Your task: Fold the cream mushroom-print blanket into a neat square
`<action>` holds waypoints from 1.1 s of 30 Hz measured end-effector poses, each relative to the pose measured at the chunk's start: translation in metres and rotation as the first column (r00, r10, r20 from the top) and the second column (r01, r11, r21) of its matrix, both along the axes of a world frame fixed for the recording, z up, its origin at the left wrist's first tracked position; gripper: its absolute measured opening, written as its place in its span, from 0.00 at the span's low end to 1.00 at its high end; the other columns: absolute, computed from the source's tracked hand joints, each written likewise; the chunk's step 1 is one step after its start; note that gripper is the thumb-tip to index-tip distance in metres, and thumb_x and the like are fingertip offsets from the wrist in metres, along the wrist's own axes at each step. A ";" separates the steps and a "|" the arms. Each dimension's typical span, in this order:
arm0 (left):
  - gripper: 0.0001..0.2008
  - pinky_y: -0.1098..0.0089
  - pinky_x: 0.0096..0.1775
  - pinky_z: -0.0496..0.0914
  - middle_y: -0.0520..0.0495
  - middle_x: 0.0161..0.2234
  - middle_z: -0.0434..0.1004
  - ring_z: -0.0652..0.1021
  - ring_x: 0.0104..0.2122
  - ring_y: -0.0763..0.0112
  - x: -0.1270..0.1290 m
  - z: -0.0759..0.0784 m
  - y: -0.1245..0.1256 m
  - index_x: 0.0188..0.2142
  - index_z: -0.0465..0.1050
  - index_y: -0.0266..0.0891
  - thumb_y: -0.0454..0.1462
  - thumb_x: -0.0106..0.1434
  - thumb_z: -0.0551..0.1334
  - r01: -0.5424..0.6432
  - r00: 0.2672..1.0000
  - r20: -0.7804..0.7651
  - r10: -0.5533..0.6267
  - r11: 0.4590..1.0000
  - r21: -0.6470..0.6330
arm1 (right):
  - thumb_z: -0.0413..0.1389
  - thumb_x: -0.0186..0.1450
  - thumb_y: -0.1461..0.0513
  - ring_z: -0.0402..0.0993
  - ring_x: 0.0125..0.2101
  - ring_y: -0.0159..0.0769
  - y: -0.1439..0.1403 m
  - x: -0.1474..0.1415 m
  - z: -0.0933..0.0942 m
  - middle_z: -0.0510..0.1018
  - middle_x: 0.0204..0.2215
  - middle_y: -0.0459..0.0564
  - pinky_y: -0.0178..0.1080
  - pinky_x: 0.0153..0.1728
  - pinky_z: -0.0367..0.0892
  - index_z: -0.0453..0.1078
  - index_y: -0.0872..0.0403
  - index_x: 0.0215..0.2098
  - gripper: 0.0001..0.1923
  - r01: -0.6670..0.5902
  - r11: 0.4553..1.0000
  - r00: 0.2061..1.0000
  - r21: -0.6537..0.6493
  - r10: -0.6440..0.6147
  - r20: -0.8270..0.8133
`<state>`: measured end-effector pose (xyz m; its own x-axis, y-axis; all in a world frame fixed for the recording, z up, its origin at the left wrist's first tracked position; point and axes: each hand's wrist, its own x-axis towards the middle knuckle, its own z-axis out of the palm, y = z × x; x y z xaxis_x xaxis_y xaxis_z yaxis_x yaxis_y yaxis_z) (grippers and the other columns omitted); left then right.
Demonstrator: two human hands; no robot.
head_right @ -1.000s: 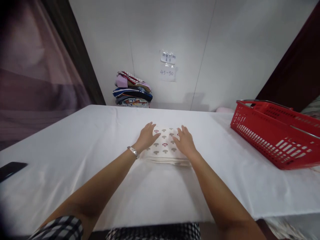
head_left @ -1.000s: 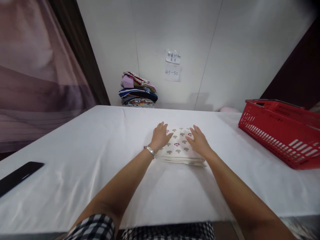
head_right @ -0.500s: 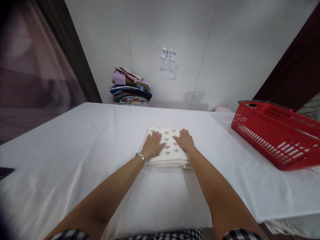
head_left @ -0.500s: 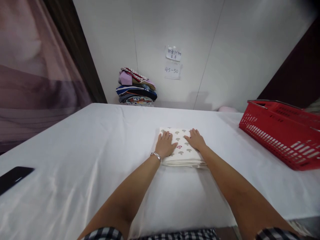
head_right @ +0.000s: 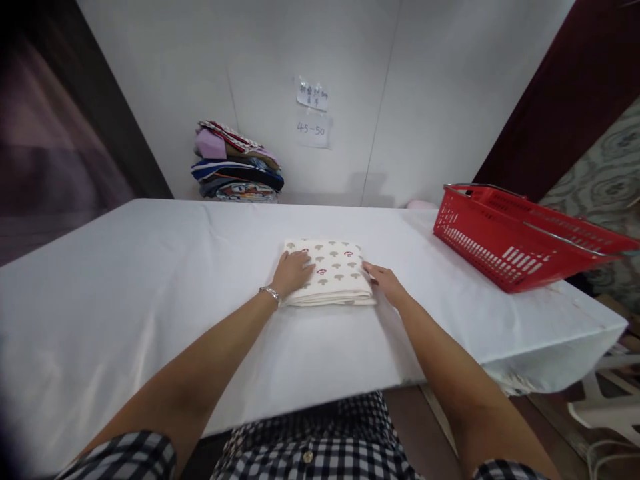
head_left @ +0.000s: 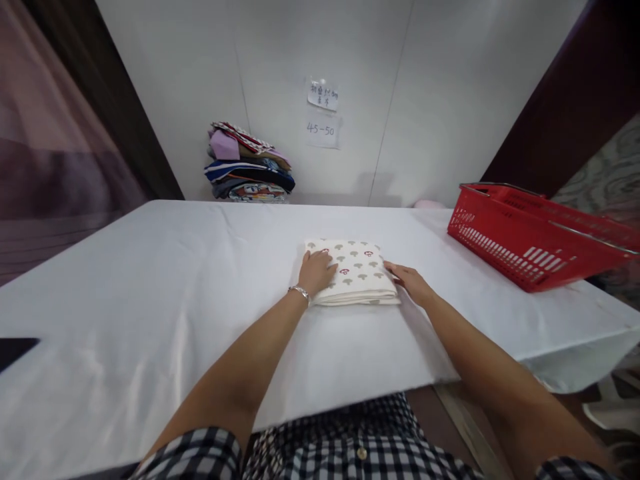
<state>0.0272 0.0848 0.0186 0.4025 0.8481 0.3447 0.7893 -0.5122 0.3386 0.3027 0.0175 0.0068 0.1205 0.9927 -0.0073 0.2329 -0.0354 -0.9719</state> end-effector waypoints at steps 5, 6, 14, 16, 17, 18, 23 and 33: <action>0.13 0.59 0.51 0.61 0.46 0.40 0.77 0.73 0.44 0.63 0.035 0.010 -0.042 0.40 0.74 0.40 0.45 0.64 0.57 0.262 0.965 0.019 -0.263 0.965 0.030 | 0.59 0.54 0.52 0.76 0.31 0.37 -0.027 0.009 -0.010 0.79 0.35 0.54 0.39 0.30 0.72 0.74 0.55 0.33 0.16 0.209 0.973 0.968 -0.103 -0.221 -0.119; 0.13 0.60 0.49 0.61 0.46 0.42 0.76 0.72 0.46 0.63 0.043 0.009 -0.050 0.42 0.73 0.41 0.45 0.63 0.58 0.320 0.947 0.006 -0.321 0.946 0.048 | 0.59 0.53 0.53 0.74 0.28 0.36 -0.028 0.008 -0.012 0.79 0.33 0.54 0.38 0.27 0.71 0.74 0.55 0.32 0.15 0.220 0.970 0.969 -0.105 -0.229 -0.089; 0.11 0.62 0.43 0.63 0.46 0.43 0.73 0.70 0.44 0.61 0.078 -0.002 -0.066 0.45 0.71 0.41 0.39 0.63 0.58 0.359 0.928 -0.133 -0.347 0.930 0.078 | 0.55 0.51 0.55 0.69 0.25 0.33 -0.026 0.001 -0.026 0.77 0.25 0.46 0.35 0.26 0.64 0.75 0.55 0.32 0.15 0.228 0.973 0.965 0.030 -0.230 0.123; 0.11 0.62 0.42 0.64 0.45 0.43 0.72 0.70 0.44 0.61 0.083 -0.001 -0.065 0.44 0.70 0.40 0.40 0.63 0.59 0.361 0.926 -0.153 -0.344 0.928 0.095 | 0.54 0.52 0.55 0.68 0.26 0.33 -0.027 0.000 -0.027 0.78 0.26 0.46 0.34 0.27 0.64 0.75 0.55 0.34 0.16 0.216 0.974 0.964 0.068 -0.224 0.145; 0.11 0.62 0.42 0.64 0.45 0.43 0.72 0.70 0.44 0.61 0.086 0.000 -0.065 0.44 0.70 0.39 0.40 0.62 0.59 0.360 0.926 -0.160 -0.342 0.927 0.105 | 0.54 0.52 0.55 0.67 0.25 0.32 -0.028 0.000 -0.027 0.78 0.26 0.46 0.34 0.26 0.63 0.75 0.55 0.34 0.17 0.212 0.975 0.967 0.067 -0.219 0.130; 0.10 0.62 0.42 0.64 0.44 0.43 0.72 0.70 0.44 0.61 0.090 0.001 -0.065 0.43 0.69 0.39 0.40 0.63 0.59 0.356 0.927 -0.163 -0.337 0.928 0.110 | 0.54 0.51 0.55 0.66 0.23 0.31 -0.028 0.000 -0.027 0.77 0.25 0.46 0.34 0.24 0.62 0.75 0.56 0.35 0.17 0.211 0.976 0.971 0.062 -0.216 0.106; 0.06 0.65 0.41 0.64 0.46 0.39 0.72 0.70 0.41 0.65 0.104 0.006 -0.069 0.38 0.69 0.39 0.37 0.65 0.54 0.332 0.939 -0.128 -0.319 0.939 0.092 | 0.54 0.49 0.59 0.56 0.15 0.25 -0.030 0.000 -0.023 0.73 0.19 0.42 0.32 0.17 0.54 0.74 0.57 0.36 0.18 0.170 0.985 0.985 0.024 -0.169 -0.028; 0.04 0.64 0.41 0.64 0.45 0.41 0.71 0.70 0.41 0.64 0.107 -0.012 -0.082 0.37 0.68 0.39 0.35 0.64 0.56 0.355 0.931 -0.131 -0.339 0.927 0.122 | 0.55 0.48 0.59 0.58 0.15 0.26 -0.030 0.000 -0.020 0.71 0.17 0.42 0.32 0.17 0.55 0.74 0.57 0.33 0.15 0.114 0.993 0.986 0.026 -0.110 -0.122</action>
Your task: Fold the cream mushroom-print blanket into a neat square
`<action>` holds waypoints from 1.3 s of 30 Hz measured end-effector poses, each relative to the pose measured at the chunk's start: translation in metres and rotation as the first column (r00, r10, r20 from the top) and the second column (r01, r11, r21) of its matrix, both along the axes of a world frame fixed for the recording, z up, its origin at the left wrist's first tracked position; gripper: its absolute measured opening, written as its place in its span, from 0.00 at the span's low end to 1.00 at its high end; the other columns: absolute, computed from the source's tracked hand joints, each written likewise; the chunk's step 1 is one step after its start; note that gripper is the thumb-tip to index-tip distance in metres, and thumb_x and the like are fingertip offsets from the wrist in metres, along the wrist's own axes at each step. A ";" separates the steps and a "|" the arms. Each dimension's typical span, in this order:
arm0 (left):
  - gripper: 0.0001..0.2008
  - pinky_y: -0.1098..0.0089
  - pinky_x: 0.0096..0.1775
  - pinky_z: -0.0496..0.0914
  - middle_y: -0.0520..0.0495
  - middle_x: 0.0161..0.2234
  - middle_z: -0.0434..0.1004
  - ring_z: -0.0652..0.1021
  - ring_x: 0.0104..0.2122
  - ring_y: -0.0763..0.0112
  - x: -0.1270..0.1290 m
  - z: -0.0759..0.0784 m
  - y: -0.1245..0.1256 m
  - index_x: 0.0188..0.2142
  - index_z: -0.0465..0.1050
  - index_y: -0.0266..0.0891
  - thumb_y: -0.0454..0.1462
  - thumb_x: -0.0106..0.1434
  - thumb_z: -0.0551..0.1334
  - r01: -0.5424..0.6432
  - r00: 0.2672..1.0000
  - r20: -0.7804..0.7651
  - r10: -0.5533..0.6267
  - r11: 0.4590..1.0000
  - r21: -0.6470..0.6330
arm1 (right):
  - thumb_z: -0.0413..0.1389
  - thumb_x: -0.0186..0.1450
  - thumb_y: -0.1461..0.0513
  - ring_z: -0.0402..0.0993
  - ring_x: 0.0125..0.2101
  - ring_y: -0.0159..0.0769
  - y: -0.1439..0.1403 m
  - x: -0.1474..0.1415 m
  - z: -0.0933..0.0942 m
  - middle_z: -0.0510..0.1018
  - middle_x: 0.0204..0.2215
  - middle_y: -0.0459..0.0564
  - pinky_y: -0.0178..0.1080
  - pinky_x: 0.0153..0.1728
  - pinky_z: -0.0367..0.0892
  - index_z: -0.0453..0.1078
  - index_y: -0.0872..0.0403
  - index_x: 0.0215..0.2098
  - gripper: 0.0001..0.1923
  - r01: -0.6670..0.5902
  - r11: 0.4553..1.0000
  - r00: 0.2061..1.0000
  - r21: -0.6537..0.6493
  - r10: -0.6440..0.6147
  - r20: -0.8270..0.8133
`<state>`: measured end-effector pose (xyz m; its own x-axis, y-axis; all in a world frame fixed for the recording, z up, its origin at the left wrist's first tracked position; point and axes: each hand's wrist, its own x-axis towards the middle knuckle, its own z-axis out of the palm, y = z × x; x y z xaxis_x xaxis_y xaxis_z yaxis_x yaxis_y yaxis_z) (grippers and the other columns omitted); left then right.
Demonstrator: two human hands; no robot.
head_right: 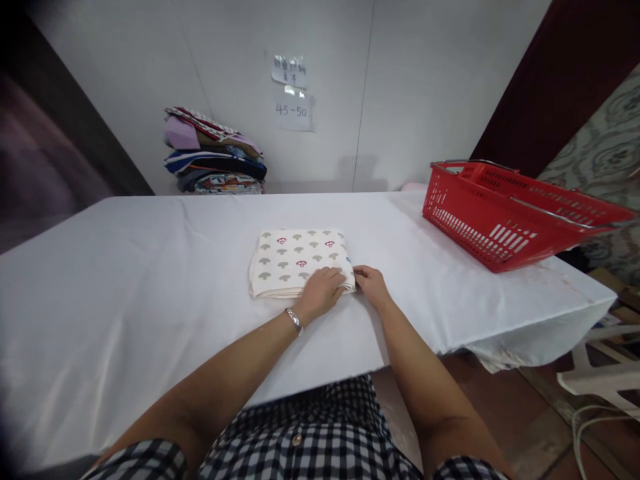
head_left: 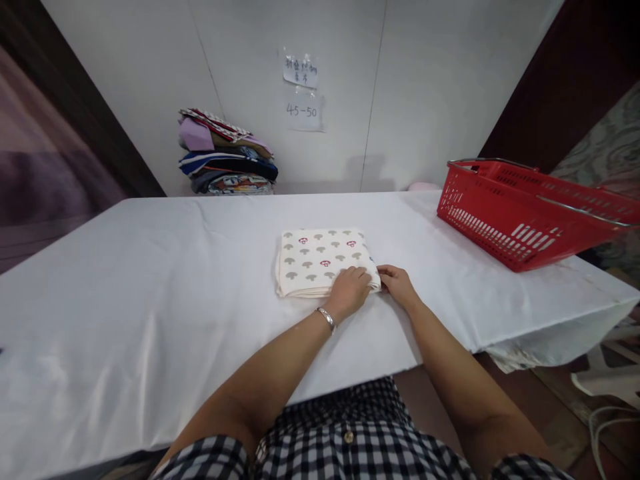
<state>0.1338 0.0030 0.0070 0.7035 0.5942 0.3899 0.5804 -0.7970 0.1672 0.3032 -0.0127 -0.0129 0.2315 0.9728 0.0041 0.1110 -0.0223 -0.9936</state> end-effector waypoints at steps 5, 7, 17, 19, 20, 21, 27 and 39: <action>0.07 0.64 0.43 0.65 0.47 0.40 0.73 0.70 0.40 0.65 -0.013 0.004 -0.004 0.40 0.69 0.40 0.38 0.63 0.58 0.041 0.992 0.119 -0.036 0.998 -0.043 | 0.55 0.50 0.59 0.62 0.20 0.28 -0.007 0.003 0.003 0.73 0.20 0.44 0.34 0.23 0.61 0.74 0.56 0.32 0.13 0.054 0.995 0.994 0.080 -0.061 0.085; 0.08 0.64 0.43 0.65 0.47 0.39 0.73 0.71 0.41 0.66 -0.018 0.004 -0.004 0.42 0.69 0.40 0.38 0.64 0.57 0.036 0.985 0.169 -0.025 0.997 -0.067 | 0.55 0.51 0.58 0.64 0.22 0.29 -0.013 0.004 0.005 0.74 0.22 0.45 0.34 0.25 0.62 0.74 0.56 0.31 0.12 0.045 0.992 0.992 0.116 -0.058 0.111; 0.08 0.65 0.40 0.65 0.47 0.38 0.74 0.71 0.39 0.66 -0.021 0.002 0.001 0.40 0.71 0.41 0.38 0.66 0.54 -0.017 0.988 0.153 0.028 0.997 -0.075 | 0.58 0.53 0.58 0.64 0.26 0.29 -0.030 0.000 0.005 0.71 0.28 0.44 0.34 0.27 0.61 0.72 0.54 0.38 0.15 -0.084 0.969 0.972 0.234 0.029 0.232; 0.08 0.65 0.40 0.65 0.48 0.38 0.73 0.71 0.39 0.66 -0.021 0.002 0.001 0.41 0.71 0.41 0.39 0.66 0.55 -0.014 0.989 0.148 0.025 0.997 -0.075 | 0.58 0.54 0.58 0.64 0.26 0.29 -0.031 -0.001 0.003 0.72 0.29 0.45 0.34 0.27 0.61 0.72 0.54 0.39 0.14 -0.078 0.969 0.965 0.236 0.015 0.260; 0.08 0.65 0.40 0.64 0.48 0.38 0.73 0.71 0.39 0.66 -0.021 0.002 0.002 0.41 0.71 0.41 0.39 0.66 0.55 -0.013 0.989 0.145 0.023 0.997 -0.071 | 0.58 0.55 0.58 0.64 0.26 0.29 -0.031 -0.001 0.003 0.72 0.29 0.45 0.34 0.27 0.61 0.72 0.53 0.38 0.14 -0.071 0.969 0.962 0.235 0.004 0.274; 0.08 0.65 0.41 0.64 0.48 0.38 0.73 0.71 0.39 0.66 -0.020 0.001 0.002 0.41 0.71 0.41 0.38 0.66 0.55 -0.012 0.990 0.141 0.021 0.998 -0.066 | 0.57 0.55 0.58 0.64 0.26 0.29 -0.031 -0.001 0.002 0.72 0.29 0.45 0.34 0.26 0.61 0.72 0.53 0.38 0.13 -0.065 0.969 0.957 0.238 -0.007 0.290; 0.08 0.65 0.40 0.63 0.48 0.38 0.74 0.71 0.39 0.66 -0.016 0.000 0.006 0.39 0.71 0.41 0.38 0.67 0.54 -0.022 0.994 0.106 0.024 1.000 -0.019 | 0.56 0.58 0.58 0.66 0.27 0.30 -0.029 0.000 -0.001 0.71 0.33 0.46 0.33 0.24 0.61 0.72 0.51 0.40 0.12 -0.121 0.939 0.895 0.322 -0.037 0.445; 0.09 0.64 0.38 0.62 0.47 0.36 0.72 0.70 0.37 0.65 -0.004 0.009 0.005 0.34 0.69 0.39 0.36 0.68 0.51 -0.011 0.999 0.054 0.009 0.999 0.036 | 0.50 0.61 0.64 0.68 0.28 0.33 -0.033 -0.014 0.006 0.74 0.34 0.49 0.37 0.33 0.64 0.70 0.52 0.45 0.15 -0.071 0.934 0.611 0.351 -0.237 0.756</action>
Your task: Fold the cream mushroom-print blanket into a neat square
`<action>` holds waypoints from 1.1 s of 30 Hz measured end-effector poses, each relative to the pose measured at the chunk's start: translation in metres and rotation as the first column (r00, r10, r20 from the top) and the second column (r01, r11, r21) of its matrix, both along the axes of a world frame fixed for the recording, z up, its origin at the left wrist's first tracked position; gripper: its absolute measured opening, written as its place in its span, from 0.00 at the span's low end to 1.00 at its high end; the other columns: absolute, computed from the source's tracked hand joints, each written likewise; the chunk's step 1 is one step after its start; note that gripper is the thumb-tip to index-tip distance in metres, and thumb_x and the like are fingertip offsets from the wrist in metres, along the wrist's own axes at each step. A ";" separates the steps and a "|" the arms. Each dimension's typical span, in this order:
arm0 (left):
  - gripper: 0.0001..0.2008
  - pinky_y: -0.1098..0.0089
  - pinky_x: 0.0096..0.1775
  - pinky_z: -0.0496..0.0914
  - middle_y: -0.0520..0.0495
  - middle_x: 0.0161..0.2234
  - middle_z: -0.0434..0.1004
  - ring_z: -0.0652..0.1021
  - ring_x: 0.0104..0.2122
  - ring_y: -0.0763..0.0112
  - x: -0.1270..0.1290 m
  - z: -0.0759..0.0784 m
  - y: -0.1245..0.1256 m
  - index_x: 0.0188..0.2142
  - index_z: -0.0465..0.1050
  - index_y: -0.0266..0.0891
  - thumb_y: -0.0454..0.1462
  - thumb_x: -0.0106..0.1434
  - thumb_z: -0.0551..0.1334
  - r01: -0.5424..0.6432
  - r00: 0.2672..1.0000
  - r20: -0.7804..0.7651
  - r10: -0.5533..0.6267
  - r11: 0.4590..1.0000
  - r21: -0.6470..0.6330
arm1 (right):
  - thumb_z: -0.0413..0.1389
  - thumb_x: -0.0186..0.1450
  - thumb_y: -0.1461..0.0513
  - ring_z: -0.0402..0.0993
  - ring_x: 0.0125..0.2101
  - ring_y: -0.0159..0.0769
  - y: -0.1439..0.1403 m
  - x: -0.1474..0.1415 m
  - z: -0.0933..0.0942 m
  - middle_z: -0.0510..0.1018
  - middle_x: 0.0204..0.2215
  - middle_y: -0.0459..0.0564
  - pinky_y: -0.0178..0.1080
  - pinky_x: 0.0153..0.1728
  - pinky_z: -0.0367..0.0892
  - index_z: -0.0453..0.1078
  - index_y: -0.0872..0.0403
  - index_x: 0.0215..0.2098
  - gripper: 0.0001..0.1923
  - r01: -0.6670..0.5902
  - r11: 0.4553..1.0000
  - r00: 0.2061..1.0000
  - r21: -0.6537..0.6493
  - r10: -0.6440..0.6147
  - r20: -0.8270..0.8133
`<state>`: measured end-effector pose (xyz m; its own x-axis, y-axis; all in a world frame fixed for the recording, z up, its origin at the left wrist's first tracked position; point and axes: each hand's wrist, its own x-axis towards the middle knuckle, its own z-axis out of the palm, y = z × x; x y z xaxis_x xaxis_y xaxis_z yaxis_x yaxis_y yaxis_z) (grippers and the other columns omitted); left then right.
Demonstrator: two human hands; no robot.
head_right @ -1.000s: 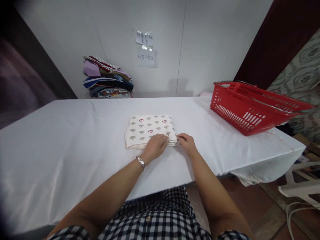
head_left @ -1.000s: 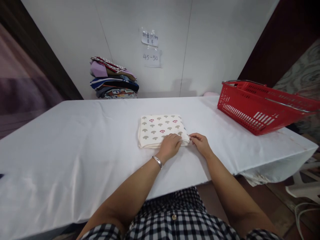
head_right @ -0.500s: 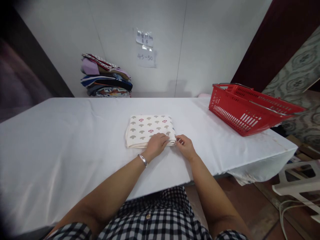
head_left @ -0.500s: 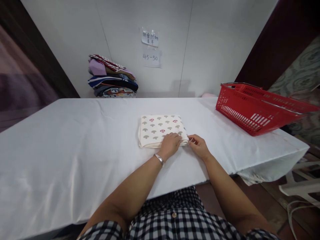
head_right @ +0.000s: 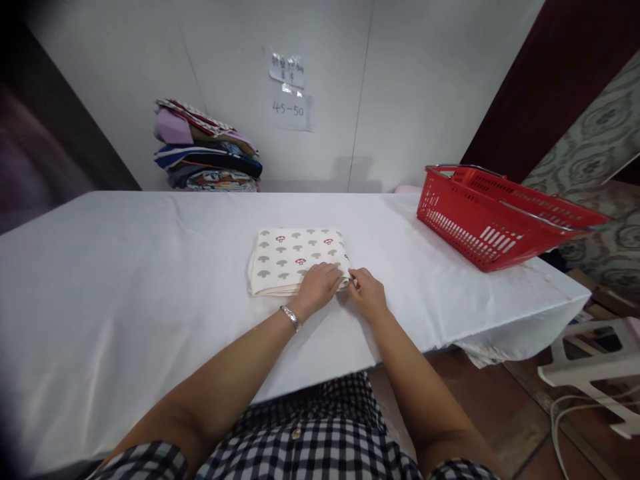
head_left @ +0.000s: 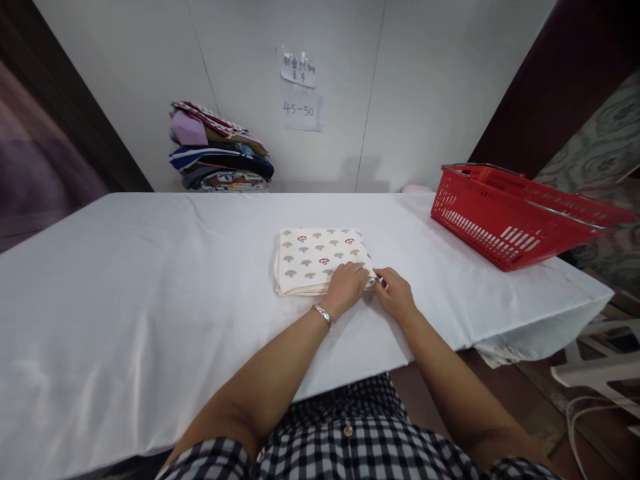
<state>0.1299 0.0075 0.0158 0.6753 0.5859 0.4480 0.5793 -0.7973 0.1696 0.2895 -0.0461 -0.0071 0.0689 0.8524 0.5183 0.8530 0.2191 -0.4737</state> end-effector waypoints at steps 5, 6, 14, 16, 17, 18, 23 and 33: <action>0.07 0.64 0.40 0.62 0.46 0.40 0.71 0.69 0.41 0.65 -0.006 0.001 -0.006 0.36 0.68 0.40 0.39 0.67 0.54 0.020 0.996 0.081 -0.023 0.999 0.027 | 0.47 0.62 0.64 0.68 0.30 0.34 -0.001 -0.003 0.001 0.76 0.34 0.50 0.37 0.34 0.64 0.70 0.53 0.43 0.14 0.021 0.999 1.000 0.027 -0.020 -0.014; 0.06 0.64 0.41 0.62 0.46 0.41 0.71 0.68 0.42 0.64 -0.007 0.001 -0.008 0.36 0.68 0.40 0.39 0.66 0.55 0.018 0.996 0.090 -0.020 0.999 0.027 | 0.47 0.62 0.63 0.68 0.28 0.33 -0.001 -0.003 0.001 0.76 0.34 0.49 0.37 0.33 0.63 0.70 0.53 0.42 0.13 0.022 0.999 0.999 0.025 -0.022 -0.027; 0.05 0.62 0.43 0.62 0.46 0.45 0.71 0.68 0.45 0.64 -0.004 -0.004 -0.005 0.36 0.67 0.39 0.34 0.66 0.53 0.017 0.997 0.080 -0.022 0.998 0.067 | 0.49 0.60 0.63 0.64 0.22 0.31 -0.005 -0.006 0.003 0.71 0.23 0.44 0.35 0.27 0.60 0.67 0.52 0.32 0.06 0.058 0.998 0.995 0.028 -0.055 -0.088; 0.06 0.62 0.44 0.62 0.46 0.45 0.71 0.69 0.45 0.64 -0.003 -0.005 -0.005 0.36 0.67 0.39 0.33 0.66 0.52 0.016 0.996 0.084 -0.021 0.998 0.067 | 0.49 0.60 0.63 0.64 0.22 0.31 -0.005 -0.006 0.002 0.71 0.22 0.43 0.35 0.27 0.60 0.67 0.52 0.32 0.06 0.048 0.998 0.994 0.027 -0.045 -0.098; 0.06 0.62 0.44 0.62 0.45 0.45 0.71 0.69 0.45 0.64 -0.003 -0.006 -0.005 0.36 0.66 0.39 0.33 0.66 0.52 0.014 0.996 0.086 -0.019 0.998 0.057 | 0.49 0.60 0.62 0.64 0.22 0.31 -0.006 -0.006 0.002 0.71 0.22 0.43 0.35 0.27 0.60 0.67 0.52 0.32 0.06 0.048 0.999 0.994 0.025 -0.046 -0.101; 0.04 0.62 0.44 0.62 0.45 0.45 0.71 0.69 0.46 0.64 -0.002 -0.006 -0.005 0.36 0.66 0.39 0.34 0.66 0.53 0.016 0.996 0.088 -0.020 0.999 0.042 | 0.49 0.59 0.62 0.63 0.21 0.31 -0.006 -0.006 0.002 0.71 0.22 0.43 0.35 0.27 0.60 0.67 0.52 0.32 0.06 0.050 0.998 0.994 0.023 -0.048 -0.103; 0.10 0.63 0.44 0.62 0.47 0.44 0.71 0.70 0.44 0.66 0.001 -0.004 -0.005 0.45 0.64 0.40 0.34 0.63 0.56 0.043 0.996 0.082 -0.043 0.999 -0.004 | 0.49 0.59 0.62 0.63 0.21 0.30 -0.007 -0.006 0.003 0.70 0.21 0.43 0.35 0.27 0.60 0.68 0.52 0.32 0.07 0.032 0.999 0.995 0.038 -0.029 -0.100; 0.04 0.62 0.41 0.62 0.46 0.38 0.72 0.70 0.40 0.63 0.012 -0.002 -0.001 0.36 0.67 0.40 0.32 0.63 0.55 0.000 1.000 -0.005 0.000 1.000 -0.012 | 0.49 0.58 0.63 0.65 0.23 0.31 -0.007 -0.006 0.002 0.72 0.24 0.45 0.35 0.28 0.62 0.67 0.52 0.30 0.06 0.007 0.998 0.995 0.063 -0.001 -0.102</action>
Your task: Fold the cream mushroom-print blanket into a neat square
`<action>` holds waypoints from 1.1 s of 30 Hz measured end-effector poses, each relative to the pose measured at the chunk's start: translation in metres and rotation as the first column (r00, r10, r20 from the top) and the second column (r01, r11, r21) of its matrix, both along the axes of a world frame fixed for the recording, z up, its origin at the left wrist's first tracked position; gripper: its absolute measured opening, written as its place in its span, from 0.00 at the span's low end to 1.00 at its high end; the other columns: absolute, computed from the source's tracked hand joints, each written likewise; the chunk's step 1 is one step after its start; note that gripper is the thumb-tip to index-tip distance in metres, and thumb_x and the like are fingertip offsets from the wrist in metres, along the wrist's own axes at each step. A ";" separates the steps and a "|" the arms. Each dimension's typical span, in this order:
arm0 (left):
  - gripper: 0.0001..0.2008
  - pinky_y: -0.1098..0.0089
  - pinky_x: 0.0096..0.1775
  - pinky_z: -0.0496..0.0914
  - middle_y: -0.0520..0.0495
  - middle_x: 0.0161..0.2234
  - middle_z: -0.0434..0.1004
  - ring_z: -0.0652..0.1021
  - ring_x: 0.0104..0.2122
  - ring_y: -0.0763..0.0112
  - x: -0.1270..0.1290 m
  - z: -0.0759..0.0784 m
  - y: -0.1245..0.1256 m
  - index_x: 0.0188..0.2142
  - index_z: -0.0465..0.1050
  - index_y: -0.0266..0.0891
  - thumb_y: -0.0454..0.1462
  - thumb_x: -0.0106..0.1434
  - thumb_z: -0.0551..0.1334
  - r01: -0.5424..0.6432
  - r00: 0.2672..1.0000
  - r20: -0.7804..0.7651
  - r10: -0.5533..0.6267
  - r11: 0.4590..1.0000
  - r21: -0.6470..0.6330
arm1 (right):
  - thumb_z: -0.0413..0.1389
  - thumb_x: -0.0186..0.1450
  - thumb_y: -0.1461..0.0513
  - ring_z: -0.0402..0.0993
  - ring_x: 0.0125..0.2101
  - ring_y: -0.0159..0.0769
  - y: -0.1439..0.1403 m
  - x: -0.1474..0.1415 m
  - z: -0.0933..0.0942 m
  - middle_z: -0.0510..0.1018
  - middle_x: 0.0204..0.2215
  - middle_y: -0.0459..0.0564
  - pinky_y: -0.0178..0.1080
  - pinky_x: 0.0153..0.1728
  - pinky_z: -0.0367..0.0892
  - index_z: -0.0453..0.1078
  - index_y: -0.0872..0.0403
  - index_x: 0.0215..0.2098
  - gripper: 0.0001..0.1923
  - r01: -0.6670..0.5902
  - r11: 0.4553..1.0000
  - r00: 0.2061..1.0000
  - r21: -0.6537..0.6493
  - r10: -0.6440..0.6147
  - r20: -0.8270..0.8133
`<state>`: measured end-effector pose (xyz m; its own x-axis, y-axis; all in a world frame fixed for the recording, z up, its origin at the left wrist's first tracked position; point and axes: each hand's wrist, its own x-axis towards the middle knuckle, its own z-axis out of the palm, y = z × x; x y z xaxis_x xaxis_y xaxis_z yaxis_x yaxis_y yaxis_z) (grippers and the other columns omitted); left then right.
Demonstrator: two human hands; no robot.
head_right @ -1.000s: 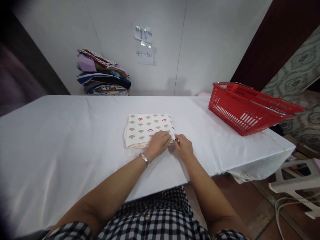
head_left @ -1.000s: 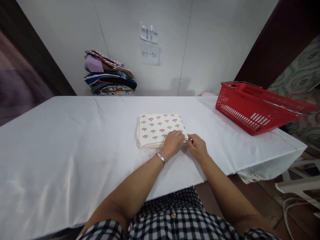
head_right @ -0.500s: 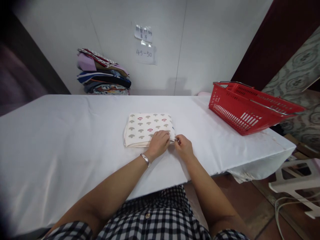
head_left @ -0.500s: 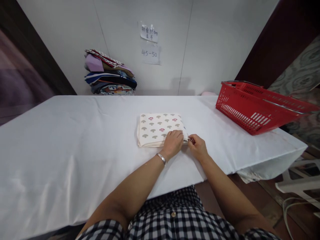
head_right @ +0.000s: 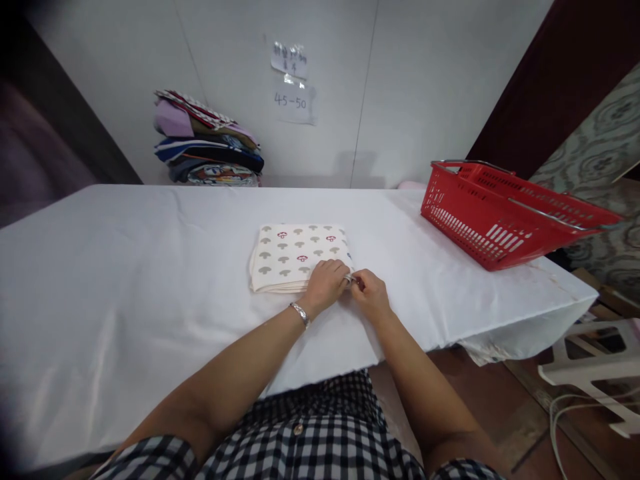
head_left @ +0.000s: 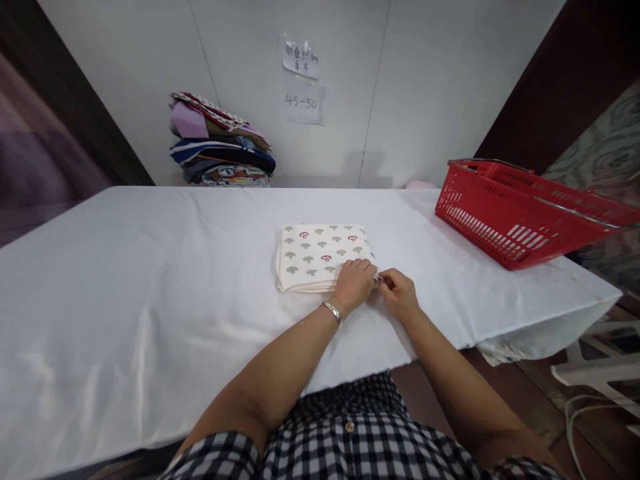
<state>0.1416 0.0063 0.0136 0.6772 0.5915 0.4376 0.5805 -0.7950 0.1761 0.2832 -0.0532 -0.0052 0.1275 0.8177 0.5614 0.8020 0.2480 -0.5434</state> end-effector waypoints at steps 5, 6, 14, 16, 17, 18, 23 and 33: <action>0.04 0.62 0.40 0.62 0.45 0.37 0.72 0.70 0.39 0.62 0.003 0.001 -0.001 0.35 0.67 0.39 0.31 0.61 0.56 -0.001 1.000 -0.007 0.001 1.000 -0.001 | 0.50 0.57 0.64 0.63 0.23 0.30 0.000 0.000 0.001 0.69 0.23 0.43 0.35 0.27 0.61 0.65 0.52 0.31 0.05 -0.057 0.998 0.997 -0.031 0.056 -0.057; 0.03 0.62 0.40 0.62 0.45 0.37 0.72 0.70 0.39 0.62 0.003 0.002 -0.001 0.35 0.67 0.39 0.31 0.61 0.57 -0.005 1.000 -0.010 0.005 1.000 -0.003 | 0.50 0.56 0.63 0.63 0.23 0.30 0.000 0.001 0.002 0.69 0.23 0.43 0.34 0.26 0.61 0.65 0.52 0.32 0.05 -0.090 0.995 0.993 -0.047 0.086 -0.080; 0.02 0.61 0.40 0.62 0.44 0.37 0.72 0.71 0.39 0.62 -0.004 0.003 0.005 0.36 0.67 0.39 0.34 0.62 0.58 -0.035 0.999 -0.018 0.035 0.999 -0.017 | 0.55 0.60 0.54 0.64 0.24 0.30 0.003 0.005 -0.003 0.69 0.26 0.43 0.34 0.25 0.62 0.65 0.52 0.42 0.15 -0.152 0.974 0.964 -0.169 0.108 -0.242; 0.02 0.61 0.39 0.62 0.44 0.37 0.72 0.71 0.39 0.62 -0.007 0.003 0.007 0.35 0.67 0.39 0.35 0.62 0.58 -0.046 0.999 -0.016 0.045 0.999 -0.017 | 0.55 0.60 0.52 0.64 0.24 0.30 0.005 0.006 -0.006 0.70 0.26 0.43 0.34 0.26 0.62 0.65 0.52 0.44 0.18 -0.161 0.970 0.961 -0.184 0.111 -0.252; 0.02 0.62 0.38 0.62 0.45 0.37 0.72 0.71 0.38 0.62 -0.008 0.004 0.007 0.35 0.67 0.39 0.35 0.63 0.57 -0.043 0.999 -0.018 0.043 0.999 -0.016 | 0.55 0.60 0.51 0.64 0.24 0.30 0.006 0.007 -0.008 0.70 0.26 0.43 0.34 0.26 0.62 0.65 0.52 0.45 0.19 -0.167 0.968 0.962 -0.185 0.119 -0.246; 0.02 0.62 0.38 0.63 0.45 0.37 0.72 0.71 0.38 0.62 -0.009 0.004 0.006 0.35 0.67 0.39 0.35 0.63 0.57 -0.034 0.999 -0.021 0.034 0.999 -0.017 | 0.55 0.60 0.51 0.64 0.24 0.30 0.006 0.008 -0.009 0.70 0.26 0.43 0.35 0.26 0.62 0.65 0.52 0.46 0.19 -0.172 0.968 0.963 -0.183 0.127 -0.236; 0.05 0.65 0.37 0.63 0.47 0.38 0.71 0.70 0.39 0.65 -0.015 0.006 0.000 0.37 0.67 0.40 0.31 0.62 0.55 0.038 0.998 -0.041 -0.038 0.999 -0.014 | 0.53 0.61 0.53 0.65 0.25 0.31 0.007 0.013 -0.011 0.72 0.29 0.45 0.36 0.27 0.63 0.65 0.53 0.46 0.18 -0.153 0.972 0.981 -0.177 0.127 -0.149; 0.15 0.63 0.41 0.63 0.46 0.41 0.72 0.70 0.41 0.63 -0.042 -0.002 -0.009 0.44 0.67 0.39 0.27 0.58 0.54 -0.087 0.995 -0.048 0.088 0.996 0.032 | 0.52 0.59 0.55 0.68 0.26 0.34 0.010 0.004 -0.010 0.76 0.35 0.49 0.38 0.29 0.62 0.65 0.52 0.52 0.23 0.084 0.973 0.987 -0.213 -0.052 0.149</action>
<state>0.0996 -0.0026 0.0114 0.6449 0.6364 0.4232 0.6554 -0.7453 0.1222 0.2873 -0.0433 -0.0148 0.1190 0.9143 0.3871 0.8857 0.0785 -0.4576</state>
